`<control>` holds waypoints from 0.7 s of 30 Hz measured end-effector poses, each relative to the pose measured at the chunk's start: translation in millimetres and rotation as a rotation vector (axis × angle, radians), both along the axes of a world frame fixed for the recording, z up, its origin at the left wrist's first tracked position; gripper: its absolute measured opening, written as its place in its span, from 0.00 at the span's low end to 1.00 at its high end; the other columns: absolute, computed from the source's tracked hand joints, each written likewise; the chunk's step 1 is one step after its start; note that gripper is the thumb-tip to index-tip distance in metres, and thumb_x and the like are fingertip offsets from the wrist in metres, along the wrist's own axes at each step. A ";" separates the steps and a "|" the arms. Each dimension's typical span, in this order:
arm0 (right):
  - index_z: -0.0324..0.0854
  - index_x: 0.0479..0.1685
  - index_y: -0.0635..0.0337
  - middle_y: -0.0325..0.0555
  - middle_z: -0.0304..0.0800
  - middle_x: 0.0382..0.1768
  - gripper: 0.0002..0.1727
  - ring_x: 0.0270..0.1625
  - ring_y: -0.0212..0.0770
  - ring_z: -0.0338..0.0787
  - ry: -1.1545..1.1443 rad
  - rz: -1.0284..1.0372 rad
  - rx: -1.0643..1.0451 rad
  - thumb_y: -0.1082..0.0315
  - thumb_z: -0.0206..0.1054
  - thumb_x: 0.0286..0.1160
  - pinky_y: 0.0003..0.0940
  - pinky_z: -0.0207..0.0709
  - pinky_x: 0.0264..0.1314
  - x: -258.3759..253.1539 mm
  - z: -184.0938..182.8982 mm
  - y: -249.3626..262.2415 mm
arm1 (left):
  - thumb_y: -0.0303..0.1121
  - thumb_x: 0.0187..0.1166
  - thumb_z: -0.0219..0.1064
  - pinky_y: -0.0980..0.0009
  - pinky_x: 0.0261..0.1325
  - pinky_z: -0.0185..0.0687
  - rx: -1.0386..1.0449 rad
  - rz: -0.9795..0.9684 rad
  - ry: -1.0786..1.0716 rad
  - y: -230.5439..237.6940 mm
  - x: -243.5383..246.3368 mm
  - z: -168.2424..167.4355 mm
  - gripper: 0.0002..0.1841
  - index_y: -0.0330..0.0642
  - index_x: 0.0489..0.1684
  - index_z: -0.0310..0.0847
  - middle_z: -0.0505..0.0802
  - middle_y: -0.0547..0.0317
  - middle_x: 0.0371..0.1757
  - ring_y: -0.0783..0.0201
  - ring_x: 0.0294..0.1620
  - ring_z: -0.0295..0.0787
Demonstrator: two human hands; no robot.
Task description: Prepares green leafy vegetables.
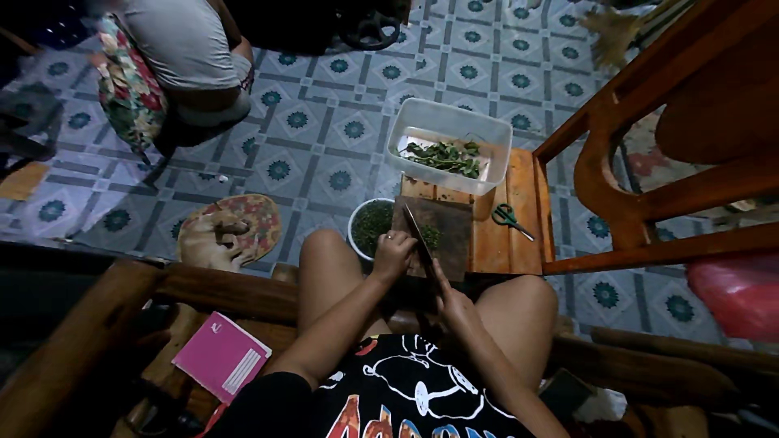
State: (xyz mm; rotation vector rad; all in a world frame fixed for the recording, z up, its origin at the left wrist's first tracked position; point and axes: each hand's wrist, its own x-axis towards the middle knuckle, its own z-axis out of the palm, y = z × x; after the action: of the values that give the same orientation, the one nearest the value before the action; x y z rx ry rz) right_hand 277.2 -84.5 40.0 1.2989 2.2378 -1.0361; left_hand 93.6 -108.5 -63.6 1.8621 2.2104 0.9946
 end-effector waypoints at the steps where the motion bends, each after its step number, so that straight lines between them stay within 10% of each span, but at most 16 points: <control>1: 0.30 0.98 0.39 0.65 0.89 0.61 0.39 0.61 0.64 0.90 0.047 -0.014 -0.016 0.66 0.47 0.93 0.61 0.78 0.67 3.1 0.3 2.3 | 0.27 0.75 0.72 0.41 0.64 0.80 0.006 -0.008 -0.006 -0.5 -0.5 0.0 0.10 0.42 0.50 0.95 0.95 0.46 0.52 0.42 0.58 0.90; 21: 0.26 0.98 0.37 0.63 0.89 0.61 0.42 0.62 0.62 0.90 -0.106 -0.015 0.014 0.69 0.48 0.91 0.58 0.78 0.68 5.5 8.2 -3.4 | 0.29 0.76 0.70 0.42 0.61 0.80 -0.009 -0.042 0.018 16.7 4.7 -2.8 0.09 0.42 0.49 0.93 0.94 0.46 0.51 0.43 0.57 0.89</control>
State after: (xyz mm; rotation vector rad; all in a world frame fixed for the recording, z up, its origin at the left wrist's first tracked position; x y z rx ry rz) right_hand 282.7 -87.9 48.2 1.3458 2.1639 -0.9359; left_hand 98.3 -91.8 -66.4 1.9135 2.1721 0.9629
